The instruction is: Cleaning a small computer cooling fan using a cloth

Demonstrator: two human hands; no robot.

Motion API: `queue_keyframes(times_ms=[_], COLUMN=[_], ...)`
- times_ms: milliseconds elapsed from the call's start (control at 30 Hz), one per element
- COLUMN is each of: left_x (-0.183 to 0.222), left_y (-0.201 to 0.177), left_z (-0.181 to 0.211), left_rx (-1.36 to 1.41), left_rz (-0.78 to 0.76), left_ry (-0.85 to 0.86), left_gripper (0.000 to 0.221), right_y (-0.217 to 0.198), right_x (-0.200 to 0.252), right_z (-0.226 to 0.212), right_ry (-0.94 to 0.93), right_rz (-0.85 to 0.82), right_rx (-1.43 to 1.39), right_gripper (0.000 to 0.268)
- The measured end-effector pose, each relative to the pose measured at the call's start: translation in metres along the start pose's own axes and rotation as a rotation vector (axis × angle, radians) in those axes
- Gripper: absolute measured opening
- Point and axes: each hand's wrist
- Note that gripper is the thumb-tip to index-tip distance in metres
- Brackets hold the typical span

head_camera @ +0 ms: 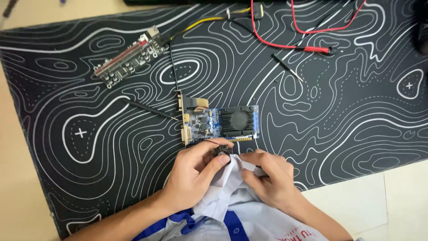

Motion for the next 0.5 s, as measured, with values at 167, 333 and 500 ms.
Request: queue_keyframes(times_ms=[167,333,500], left_x=[0.000,0.000,-0.001], left_y=[0.000,-0.001,-0.001], left_z=[-0.003,-0.002,0.006], left_rx=[-0.033,-0.053,-0.172], left_rz=[-0.033,-0.040,-0.110], left_ry=[0.020,0.033,0.187], left_gripper=[0.031,0.032,0.031], right_y=[-0.001,-0.008,-0.011], right_x=[-0.006,-0.011,-0.012], right_z=[-0.002,0.001,0.001], right_ry=[-0.054,-0.105,-0.108], right_rz=[-0.002,-0.054,0.029], right_rx=[-0.140,-0.091,-0.077], right_gripper=[0.016,0.017,0.011])
Point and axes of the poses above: each hand's wrist, its own x-axis away from the middle knuckle, its own y-axis out of the palm, z = x × y, and after that the axes turned 5 degrees about y, right-handed
